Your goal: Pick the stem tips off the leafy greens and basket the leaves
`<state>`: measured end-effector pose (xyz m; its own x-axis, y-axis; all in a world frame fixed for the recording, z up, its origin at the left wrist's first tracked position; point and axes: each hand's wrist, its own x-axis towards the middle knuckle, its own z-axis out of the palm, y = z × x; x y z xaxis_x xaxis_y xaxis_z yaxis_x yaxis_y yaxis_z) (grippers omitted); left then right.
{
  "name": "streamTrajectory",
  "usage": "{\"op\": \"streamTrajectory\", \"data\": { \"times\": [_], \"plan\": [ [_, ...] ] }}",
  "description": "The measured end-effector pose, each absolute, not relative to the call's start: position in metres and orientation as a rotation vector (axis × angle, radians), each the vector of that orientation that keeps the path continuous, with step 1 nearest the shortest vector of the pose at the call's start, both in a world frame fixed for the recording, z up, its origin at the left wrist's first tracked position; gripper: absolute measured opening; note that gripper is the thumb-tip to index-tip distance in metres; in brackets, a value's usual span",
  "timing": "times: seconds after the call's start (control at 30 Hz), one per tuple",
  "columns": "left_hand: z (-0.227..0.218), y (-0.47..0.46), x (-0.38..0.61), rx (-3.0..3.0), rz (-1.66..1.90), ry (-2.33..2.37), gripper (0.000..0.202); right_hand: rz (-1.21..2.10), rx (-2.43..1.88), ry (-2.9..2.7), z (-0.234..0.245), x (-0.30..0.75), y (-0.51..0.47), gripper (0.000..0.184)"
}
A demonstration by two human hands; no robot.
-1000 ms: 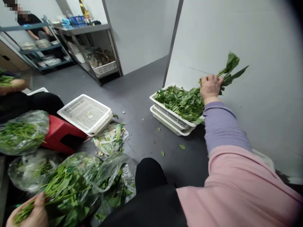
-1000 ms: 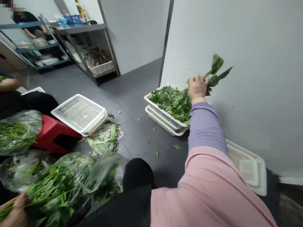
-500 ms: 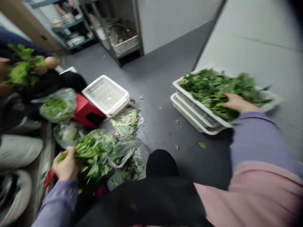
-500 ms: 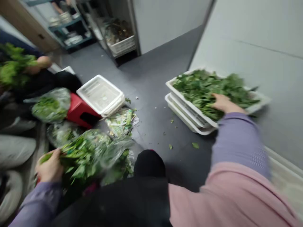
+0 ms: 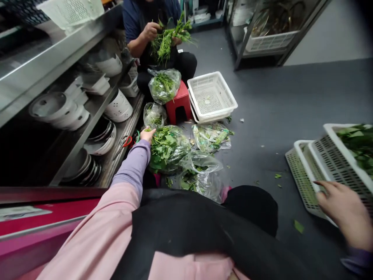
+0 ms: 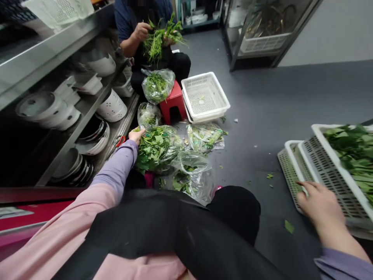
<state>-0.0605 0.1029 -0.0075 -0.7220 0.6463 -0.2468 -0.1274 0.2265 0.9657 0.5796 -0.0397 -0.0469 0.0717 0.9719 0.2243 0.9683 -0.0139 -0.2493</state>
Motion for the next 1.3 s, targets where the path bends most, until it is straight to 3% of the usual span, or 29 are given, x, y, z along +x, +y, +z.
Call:
{"op": "streamTrajectory", "data": {
  "times": [0.07, 0.2, 0.3, 0.47, 0.7, 0.83, 1.07, 1.3],
  "plan": [
    [-0.010, 0.101, -0.068, 0.464, 1.516, 1.824, 0.033, -0.060, -1.933, -1.998, -0.035, 0.532, -0.027, 0.028],
    [-0.012, 0.085, -0.050, 0.558, 1.473, 1.615, 0.036, -0.150, -1.552, -2.124, 0.034, 0.405, -0.014, 0.028],
    [-0.007, 0.059, -0.014, 0.669, 1.518, 1.394, 0.040, -0.037, -1.196, -2.337, 0.073, 0.286, -0.006, 0.028],
    [0.011, 0.018, 0.024, 0.691, 1.499, 1.151, 0.040, 0.335, -1.338, -2.590, 0.059, 0.162, 0.009, 0.025],
    [0.016, -0.006, 0.014, 0.645, 1.079, 0.937, 0.043, 1.433, -1.439, -2.092, 0.045, 0.175, -0.001, 0.029],
    [0.011, -0.010, 0.005, 0.763, 0.896, 0.743, 0.035, 1.974, -1.348, -1.701, 0.052, 0.186, -0.011, 0.030],
    [0.013, -0.016, -0.016, 0.736, 0.847, 0.681, 0.044, 2.122, -1.211, -1.512, 0.051, 0.198, -0.022, 0.030],
    [0.024, -0.027, -0.017, 0.724, 0.847, 0.727, 0.043, 2.058, -1.055, -1.909, 0.062, 0.185, -0.033, 0.021]
  ]
}}
